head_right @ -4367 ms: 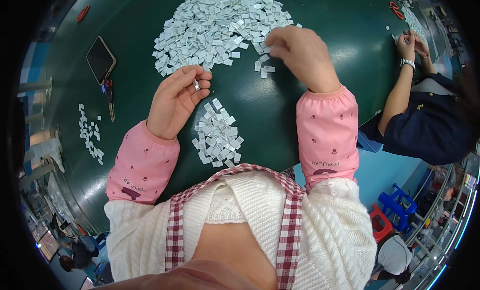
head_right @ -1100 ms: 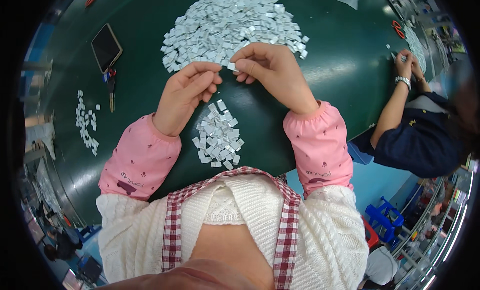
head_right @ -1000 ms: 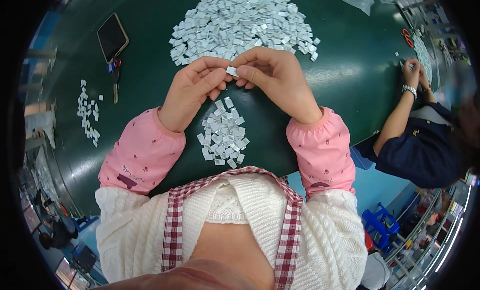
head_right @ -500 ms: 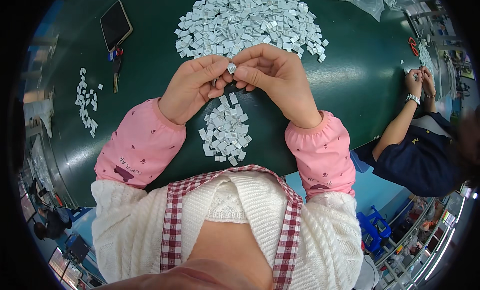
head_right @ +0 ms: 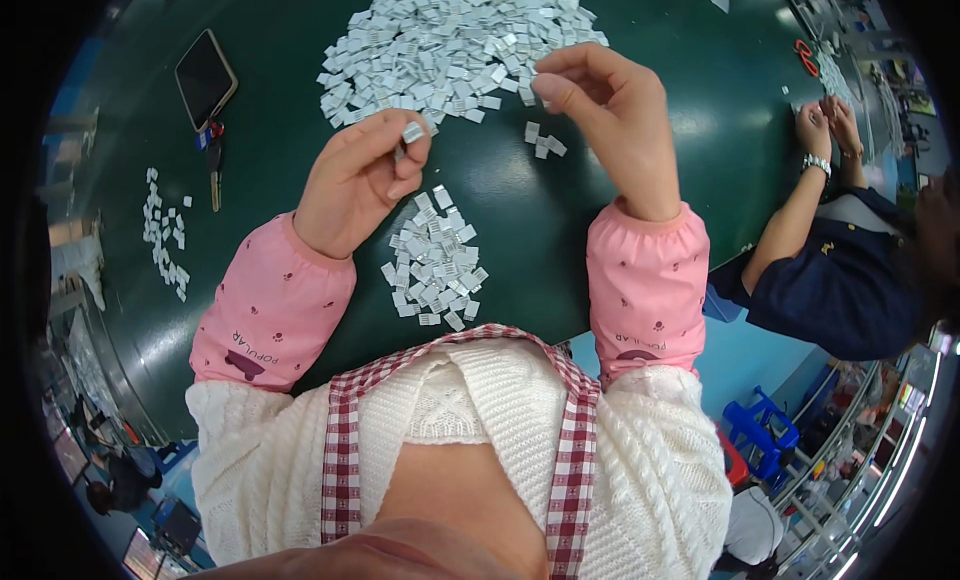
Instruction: The person assembles small connector components by hand, picking up plastic housings and insert pieces from piles on the table, fitting them together, and placing the assembled units onto the table.
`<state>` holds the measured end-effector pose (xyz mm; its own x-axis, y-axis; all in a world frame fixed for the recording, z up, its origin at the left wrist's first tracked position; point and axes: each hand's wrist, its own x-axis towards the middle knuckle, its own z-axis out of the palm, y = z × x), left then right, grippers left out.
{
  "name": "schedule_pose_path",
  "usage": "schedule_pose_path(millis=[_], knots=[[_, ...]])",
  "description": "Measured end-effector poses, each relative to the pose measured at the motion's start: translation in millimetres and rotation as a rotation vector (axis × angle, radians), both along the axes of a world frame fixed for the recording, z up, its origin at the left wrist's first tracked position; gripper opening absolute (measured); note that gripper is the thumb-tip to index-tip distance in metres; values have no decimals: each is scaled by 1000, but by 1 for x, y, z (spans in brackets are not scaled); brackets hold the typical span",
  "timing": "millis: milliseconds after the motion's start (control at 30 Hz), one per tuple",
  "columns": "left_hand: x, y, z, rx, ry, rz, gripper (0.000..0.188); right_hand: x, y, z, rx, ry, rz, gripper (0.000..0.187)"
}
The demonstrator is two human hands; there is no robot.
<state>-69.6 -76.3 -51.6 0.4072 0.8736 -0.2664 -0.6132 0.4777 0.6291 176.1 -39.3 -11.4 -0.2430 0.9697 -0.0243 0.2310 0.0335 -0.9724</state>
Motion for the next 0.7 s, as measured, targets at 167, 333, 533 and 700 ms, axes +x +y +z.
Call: schedule_pose_path(millis=[167,333,533,700], knots=[[-1,2,-1,7,-104,-11,16,20,3,0,57,-507,75,12],[1,1,1,23,-74,-48,17,17,0,-2,49,-853,174,15],[1,-1,5,36,73,-90,17,11,-2,-1,112,-894,133,16],[5,-4,5,58,242,-99,19,-1,-6,-1,78,-387,159,12]])
